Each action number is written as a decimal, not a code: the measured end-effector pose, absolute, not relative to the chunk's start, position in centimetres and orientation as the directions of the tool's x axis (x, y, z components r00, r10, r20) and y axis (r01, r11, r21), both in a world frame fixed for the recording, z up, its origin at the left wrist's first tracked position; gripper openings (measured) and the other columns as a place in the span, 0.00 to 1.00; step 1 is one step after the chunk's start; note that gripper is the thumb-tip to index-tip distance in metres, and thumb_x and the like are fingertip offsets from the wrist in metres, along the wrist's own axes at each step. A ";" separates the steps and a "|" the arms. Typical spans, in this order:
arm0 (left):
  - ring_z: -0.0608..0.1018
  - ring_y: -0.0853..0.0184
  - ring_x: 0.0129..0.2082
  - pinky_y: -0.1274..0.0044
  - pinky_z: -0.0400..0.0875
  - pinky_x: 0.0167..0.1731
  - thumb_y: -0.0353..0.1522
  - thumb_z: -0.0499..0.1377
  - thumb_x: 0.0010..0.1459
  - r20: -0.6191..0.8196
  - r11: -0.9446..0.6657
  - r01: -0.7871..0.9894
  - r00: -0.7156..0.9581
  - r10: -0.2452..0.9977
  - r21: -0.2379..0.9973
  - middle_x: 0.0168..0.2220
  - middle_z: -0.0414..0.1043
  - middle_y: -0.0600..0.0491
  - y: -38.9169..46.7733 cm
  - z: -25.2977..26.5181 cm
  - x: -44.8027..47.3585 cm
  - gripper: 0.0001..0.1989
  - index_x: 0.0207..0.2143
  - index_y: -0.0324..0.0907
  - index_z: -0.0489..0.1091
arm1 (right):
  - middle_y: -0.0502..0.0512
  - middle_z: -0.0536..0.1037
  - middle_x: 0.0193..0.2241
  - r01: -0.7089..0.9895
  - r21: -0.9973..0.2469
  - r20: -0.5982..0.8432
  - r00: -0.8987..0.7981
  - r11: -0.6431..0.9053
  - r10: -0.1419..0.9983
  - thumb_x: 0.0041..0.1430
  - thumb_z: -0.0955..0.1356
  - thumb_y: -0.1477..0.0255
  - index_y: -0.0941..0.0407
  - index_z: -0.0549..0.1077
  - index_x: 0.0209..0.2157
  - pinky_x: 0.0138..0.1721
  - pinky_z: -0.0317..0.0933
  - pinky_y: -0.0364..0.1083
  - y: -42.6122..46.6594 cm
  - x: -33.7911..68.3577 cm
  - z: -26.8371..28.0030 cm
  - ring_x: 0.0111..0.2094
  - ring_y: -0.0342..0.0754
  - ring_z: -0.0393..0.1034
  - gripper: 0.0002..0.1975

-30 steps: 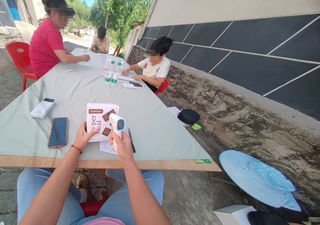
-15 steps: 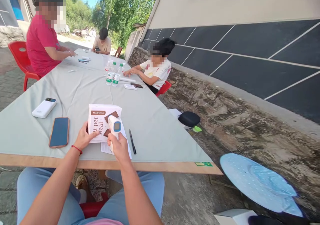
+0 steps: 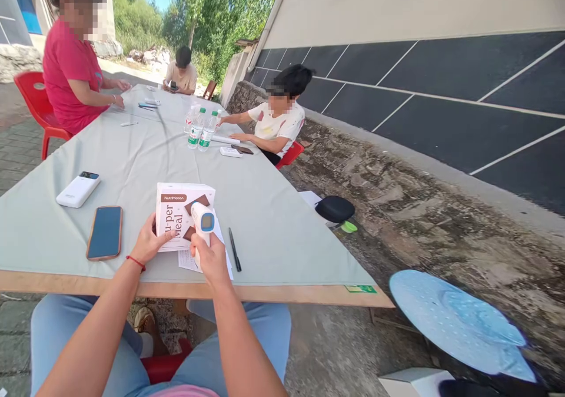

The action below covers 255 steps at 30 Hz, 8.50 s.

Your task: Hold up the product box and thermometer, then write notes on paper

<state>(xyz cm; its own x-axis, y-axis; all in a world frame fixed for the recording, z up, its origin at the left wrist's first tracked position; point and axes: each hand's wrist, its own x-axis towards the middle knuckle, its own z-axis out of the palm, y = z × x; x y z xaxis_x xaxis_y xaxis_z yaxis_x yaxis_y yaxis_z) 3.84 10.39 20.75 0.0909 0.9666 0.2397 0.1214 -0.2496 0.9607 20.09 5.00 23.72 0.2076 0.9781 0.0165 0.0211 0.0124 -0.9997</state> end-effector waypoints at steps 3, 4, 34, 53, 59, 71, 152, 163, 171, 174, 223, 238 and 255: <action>0.75 0.54 0.50 0.63 0.71 0.49 0.47 0.67 0.46 0.246 -0.256 0.117 0.093 0.965 0.960 0.50 0.73 0.44 10.4 20.8 3.9 0.36 0.53 0.39 0.63 | 0.44 0.64 0.15 0.033 -0.999 0.009 0.212 0.002 0.977 0.52 0.65 0.62 0.56 0.71 0.28 0.26 0.56 0.44 5.0 19.9 23.7 0.21 0.44 0.58 0.11; 0.75 0.54 0.50 0.63 0.71 0.49 0.47 0.67 0.46 0.245 -0.255 0.115 0.096 0.965 0.960 0.50 0.73 0.44 10.4 20.8 3.8 0.36 0.53 0.39 0.63 | 0.44 0.64 0.15 0.042 -0.999 0.005 0.215 -0.004 0.977 0.52 0.65 0.62 0.55 0.71 0.28 0.26 0.56 0.44 5.0 19.9 23.7 0.21 0.44 0.58 0.11; 0.75 0.52 0.50 0.62 0.71 0.49 0.48 0.68 0.43 0.196 -0.194 0.037 -0.066 0.978 0.980 0.50 0.72 0.41 10.8 20.4 3.4 0.37 0.51 0.38 0.62 | 0.47 0.69 0.20 0.012 -0.992 0.122 0.307 0.124 0.944 0.53 0.67 0.58 0.55 0.68 0.26 0.27 0.55 0.43 2.6 22.7 25.7 0.24 0.43 0.61 0.14; 0.61 0.48 0.59 0.56 0.57 0.59 0.38 0.69 0.42 0.447 -0.200 0.491 -0.462 0.766 0.848 0.56 0.55 0.38 13.1 19.1 2.2 0.45 0.58 0.39 0.50 | 0.48 0.70 0.20 0.089 -0.990 0.139 0.443 0.110 0.886 0.51 0.68 0.58 0.56 0.71 0.27 0.28 0.57 0.44 1.7 27.0 25.8 0.24 0.46 0.64 0.14; 0.49 0.47 0.65 0.55 0.44 0.64 0.35 0.63 0.49 0.702 -0.309 0.706 -0.367 0.611 0.637 0.62 0.43 0.31 12.4 19.3 2.4 0.46 0.64 0.34 0.41 | 0.60 0.75 0.42 0.550 -0.796 0.140 0.574 -0.253 0.807 0.51 0.68 0.62 0.57 0.72 0.48 0.39 0.60 0.48 5.7 33.5 22.5 0.42 0.55 0.69 0.23; 0.67 0.53 0.58 0.58 0.58 0.58 0.35 0.55 0.61 0.626 -0.661 0.682 0.376 0.683 0.312 0.55 0.68 0.43 10.3 19.9 6.3 0.15 0.50 0.46 0.69 | 0.67 0.72 0.48 0.849 -0.354 0.247 0.490 -0.392 0.836 0.56 0.68 0.67 0.58 0.71 0.46 0.47 0.57 0.52 8.5 38.4 17.4 0.51 0.59 0.65 0.17; 0.56 0.48 0.66 0.49 0.41 0.62 0.55 0.59 0.50 0.045 -0.637 0.732 0.648 0.761 0.241 0.66 0.55 0.42 10.5 19.2 10.1 0.37 0.59 0.47 0.65 | 0.47 0.71 0.19 0.327 -0.942 0.186 0.298 0.083 0.936 0.46 0.64 0.61 0.54 0.68 0.25 0.29 0.61 0.44 9.8 28.2 14.7 0.22 0.45 0.64 0.10; 0.56 0.47 0.66 0.50 0.41 0.62 0.55 0.59 0.51 0.040 -0.638 0.737 0.647 0.762 0.224 0.66 0.54 0.43 10.4 19.2 10.1 0.37 0.59 0.48 0.64 | 0.47 0.71 0.19 0.364 -0.924 0.221 0.272 0.113 0.936 0.47 0.64 0.61 0.54 0.67 0.25 0.28 0.61 0.44 9.8 28.2 14.7 0.22 0.44 0.63 0.10; 0.56 0.47 0.66 0.50 0.41 0.62 0.56 0.58 0.50 0.051 -0.638 0.734 0.646 0.762 0.233 0.66 0.55 0.44 10.4 19.1 10.1 0.37 0.58 0.49 0.65 | 0.48 0.72 0.19 0.358 -0.928 0.225 0.304 0.108 0.926 0.47 0.64 0.61 0.54 0.67 0.25 0.29 0.62 0.44 10.0 28.3 14.6 0.22 0.45 0.64 0.11; 0.56 0.47 0.66 0.50 0.41 0.62 0.55 0.58 0.50 0.044 -0.638 0.734 0.648 0.761 0.231 0.66 0.55 0.43 10.4 19.3 10.1 0.37 0.59 0.48 0.64 | 0.48 0.71 0.19 0.376 -0.921 0.228 0.298 0.106 0.927 0.47 0.63 0.61 0.54 0.67 0.25 0.29 0.62 0.44 9.9 28.2 14.7 0.23 0.45 0.64 0.11; 0.55 0.47 0.66 0.49 0.41 0.62 0.55 0.59 0.51 0.033 -0.635 0.732 0.649 0.760 0.246 0.66 0.54 0.42 10.4 19.4 10.1 0.37 0.59 0.48 0.64 | 0.48 0.71 0.19 0.381 -0.921 0.217 0.319 0.085 0.922 0.46 0.63 0.60 0.53 0.66 0.25 0.29 0.62 0.44 9.7 28.3 15.0 0.23 0.45 0.64 0.11; 0.56 0.46 0.66 0.48 0.41 0.61 0.54 0.59 0.51 0.071 -0.647 0.717 0.654 0.753 0.261 0.66 0.55 0.41 10.5 18.9 10.0 0.36 0.58 0.47 0.65 | 0.47 0.70 0.19 0.384 -0.921 0.204 0.338 0.063 0.919 0.45 0.63 0.60 0.54 0.66 0.25 0.29 0.61 0.45 9.8 28.3 14.9 0.23 0.45 0.64 0.11; 0.47 0.45 0.66 0.55 0.44 0.63 0.45 0.66 0.46 0.735 -0.352 0.689 -0.393 0.553 0.633 0.64 0.41 0.34 11.3 19.9 3.8 0.45 0.61 0.39 0.49 | 0.65 0.74 0.46 0.929 -0.213 0.437 -0.186 0.302 0.880 0.57 0.55 0.85 0.59 0.71 0.52 0.47 0.58 0.51 11.9 35.1 15.1 0.46 0.54 0.66 0.26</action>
